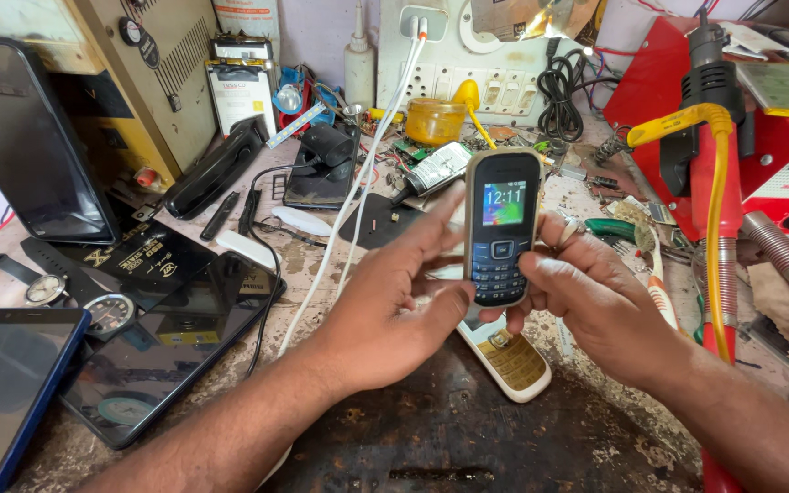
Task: The person disassembles a feature phone, removing its back cover and battery and unscrewing the rear panel with a screwdriver, then reassembles the phone by refitting the cover and battery. They power the phone on and press its keypad buttons to test the screen and menus.
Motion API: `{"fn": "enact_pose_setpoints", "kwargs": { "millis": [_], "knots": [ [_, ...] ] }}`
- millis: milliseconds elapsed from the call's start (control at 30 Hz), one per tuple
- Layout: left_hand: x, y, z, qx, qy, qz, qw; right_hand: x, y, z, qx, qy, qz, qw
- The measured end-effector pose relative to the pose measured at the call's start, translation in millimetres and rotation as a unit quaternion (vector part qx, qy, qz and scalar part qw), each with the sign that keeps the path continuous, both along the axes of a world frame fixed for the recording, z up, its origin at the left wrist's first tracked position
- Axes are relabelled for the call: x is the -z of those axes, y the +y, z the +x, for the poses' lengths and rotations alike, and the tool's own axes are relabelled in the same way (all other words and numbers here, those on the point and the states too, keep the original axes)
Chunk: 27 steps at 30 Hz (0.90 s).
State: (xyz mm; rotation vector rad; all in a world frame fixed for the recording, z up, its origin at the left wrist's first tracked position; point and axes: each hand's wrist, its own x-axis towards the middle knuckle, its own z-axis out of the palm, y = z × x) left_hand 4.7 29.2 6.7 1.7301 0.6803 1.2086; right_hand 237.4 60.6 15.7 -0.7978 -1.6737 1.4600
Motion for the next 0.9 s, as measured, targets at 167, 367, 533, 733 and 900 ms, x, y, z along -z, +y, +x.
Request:
{"fn": "enact_pose_setpoints", "kwargs": {
  "millis": [167,367,533,733,900],
  "knots": [
    [-4.9,-1.4,0.9,0.067,-0.006,-0.066,0.996,-0.3,-5.2,-2.7,-0.003,-0.019,0.003,1.000],
    [-7.9,-2.6,1.0,0.091,-0.047,-0.071,0.992,-1.7,-5.7,-1.0,-0.034,-0.026,0.023,0.999],
    [-9.0,-3.2,-0.7,0.088,-0.039,-0.056,0.994,-0.2,-6.3,-3.8,-0.021,-0.105,0.039,0.993],
    [-15.1,-6.5,-2.1,0.061,0.001,-0.090,0.994,-0.6,-5.6,-3.6,-0.037,-0.087,0.029,0.995],
    [-18.1,-9.1,1.2,0.003,0.037,-0.086,0.996,4.0,-4.4,-2.7,-0.051,-0.064,0.035,0.996]
  ]
}}
